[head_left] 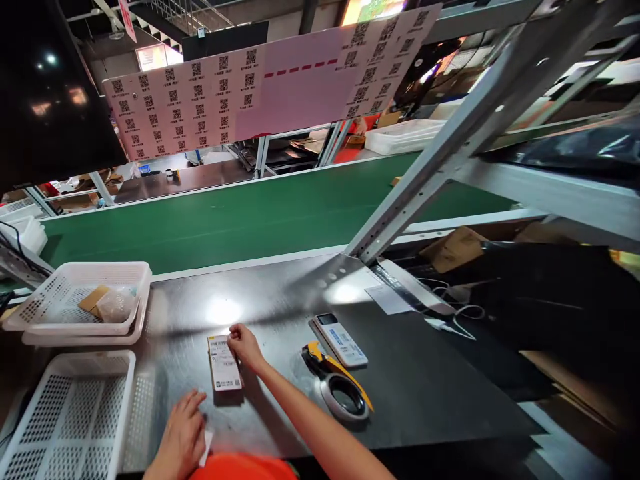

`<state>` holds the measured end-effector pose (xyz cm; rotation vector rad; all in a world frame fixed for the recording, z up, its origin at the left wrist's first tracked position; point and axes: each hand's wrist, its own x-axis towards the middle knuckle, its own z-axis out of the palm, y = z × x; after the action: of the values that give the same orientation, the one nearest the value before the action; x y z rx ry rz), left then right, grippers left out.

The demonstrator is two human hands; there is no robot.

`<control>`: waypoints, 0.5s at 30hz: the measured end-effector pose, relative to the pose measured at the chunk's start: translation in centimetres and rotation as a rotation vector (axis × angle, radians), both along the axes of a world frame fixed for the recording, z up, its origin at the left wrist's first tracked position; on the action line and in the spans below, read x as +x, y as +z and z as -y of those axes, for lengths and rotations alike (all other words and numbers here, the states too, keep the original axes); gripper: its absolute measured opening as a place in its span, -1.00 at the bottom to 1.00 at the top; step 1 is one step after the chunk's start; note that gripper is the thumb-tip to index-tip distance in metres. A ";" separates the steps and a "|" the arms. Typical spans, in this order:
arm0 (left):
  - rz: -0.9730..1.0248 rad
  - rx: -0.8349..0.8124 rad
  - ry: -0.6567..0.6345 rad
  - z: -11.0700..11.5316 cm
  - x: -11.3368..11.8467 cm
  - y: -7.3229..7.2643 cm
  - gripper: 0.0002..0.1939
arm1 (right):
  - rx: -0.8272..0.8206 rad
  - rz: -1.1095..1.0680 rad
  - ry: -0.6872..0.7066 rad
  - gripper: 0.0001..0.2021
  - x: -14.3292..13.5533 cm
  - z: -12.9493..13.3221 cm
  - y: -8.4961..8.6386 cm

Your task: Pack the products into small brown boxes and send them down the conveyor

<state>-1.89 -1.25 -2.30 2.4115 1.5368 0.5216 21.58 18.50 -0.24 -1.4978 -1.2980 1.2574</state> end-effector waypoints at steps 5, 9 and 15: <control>-0.085 -0.145 -0.147 -3.3 4.0 0.3 -0.83 | 0.076 0.121 0.057 -0.82 -0.1 0.1 -0.7; -0.167 -0.262 -0.171 -4.0 5.0 -1.5 -0.72 | 0.200 0.216 0.114 -0.64 -0.4 1.5 -0.9; -0.046 -0.209 -0.063 -3.1 5.0 -3.6 -0.62 | 0.503 0.325 0.624 -0.45 -0.4 6.5 -2.0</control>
<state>3.13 1.89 -5.86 2.3167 1.4493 0.2793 21.21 11.98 -2.27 -0.9824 -2.2215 0.9413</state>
